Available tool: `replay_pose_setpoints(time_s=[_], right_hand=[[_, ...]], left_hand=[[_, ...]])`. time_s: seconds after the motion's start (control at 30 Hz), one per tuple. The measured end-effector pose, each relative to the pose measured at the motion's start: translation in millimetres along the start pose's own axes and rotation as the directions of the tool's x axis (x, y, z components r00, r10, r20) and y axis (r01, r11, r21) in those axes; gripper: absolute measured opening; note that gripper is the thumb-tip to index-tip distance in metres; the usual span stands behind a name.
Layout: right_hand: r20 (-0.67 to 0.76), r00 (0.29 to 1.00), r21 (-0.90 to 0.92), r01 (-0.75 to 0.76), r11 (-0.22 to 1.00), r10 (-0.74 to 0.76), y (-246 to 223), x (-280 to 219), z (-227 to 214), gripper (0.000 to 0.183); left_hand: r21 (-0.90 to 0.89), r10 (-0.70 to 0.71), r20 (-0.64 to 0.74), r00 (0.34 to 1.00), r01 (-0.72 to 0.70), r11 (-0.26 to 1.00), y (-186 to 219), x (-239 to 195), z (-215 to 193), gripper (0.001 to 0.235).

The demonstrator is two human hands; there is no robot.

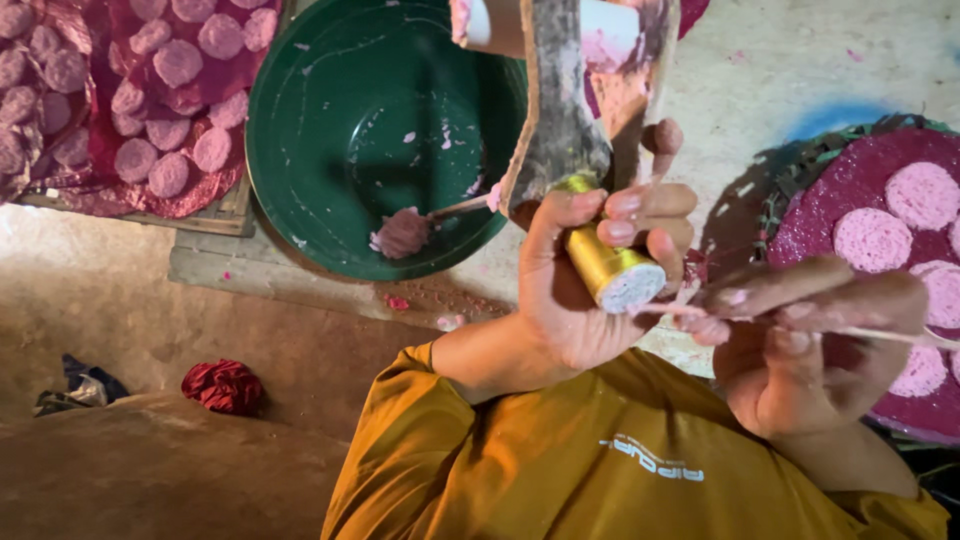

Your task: The person prepares pink round cookies by applying pink dough using a wooden tool and a thin stick, then places them onto a large round tray for drying.

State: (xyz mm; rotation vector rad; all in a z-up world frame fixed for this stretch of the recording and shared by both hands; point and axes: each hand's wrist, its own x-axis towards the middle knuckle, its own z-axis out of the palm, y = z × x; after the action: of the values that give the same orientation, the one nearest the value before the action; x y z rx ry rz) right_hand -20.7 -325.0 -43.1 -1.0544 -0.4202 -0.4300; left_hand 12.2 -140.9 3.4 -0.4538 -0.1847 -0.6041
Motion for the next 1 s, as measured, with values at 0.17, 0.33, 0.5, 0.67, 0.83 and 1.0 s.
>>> replay_pose_setpoints(time_s=[0.17, 0.33, 0.5, 0.67, 0.83, 1.0], right_hand=[[0.034, 0.992, 0.145, -0.124, 0.982, 0.12, 5, -10, -14, 0.014], [0.07, 0.983, 0.189, -0.179, 0.965, 0.169, 4, 0, 2, 0.013], [0.441, 0.896, -0.075, -0.02, 0.997, 0.051, -16, 46, 16, 0.017], [0.528, 0.835, -0.179, 0.286, 0.941, -0.153, -27, 27, 7, 0.041], [0.366, 0.857, -0.152, 0.441, 0.885, -0.364, 20, -32, -39, 0.042], [0.525, 0.797, -0.228, 0.468, 0.854, -0.297, -9, -2, -18, 0.044]], left_hand=[[0.008, 0.004, 0.006, 1.0, -0.004, 1.0, 2, -1, 0, 0.037], [0.002, -0.002, 0.031, 1.0, 0.002, 1.0, 4, 2, -1, 0.036], [-0.03, 0.009, 0.009, 1.0, -0.008, 1.0, 3, 0, -2, 0.032], [-0.016, 0.024, -0.003, 1.0, -0.024, 1.0, 2, -1, -2, 0.03], [-0.003, 0.034, -0.008, 0.999, -0.034, 0.999, 2, -2, -3, 0.027], [0.043, 0.057, 0.022, 0.998, -0.057, 0.997, 1, -1, -6, 0.031]])
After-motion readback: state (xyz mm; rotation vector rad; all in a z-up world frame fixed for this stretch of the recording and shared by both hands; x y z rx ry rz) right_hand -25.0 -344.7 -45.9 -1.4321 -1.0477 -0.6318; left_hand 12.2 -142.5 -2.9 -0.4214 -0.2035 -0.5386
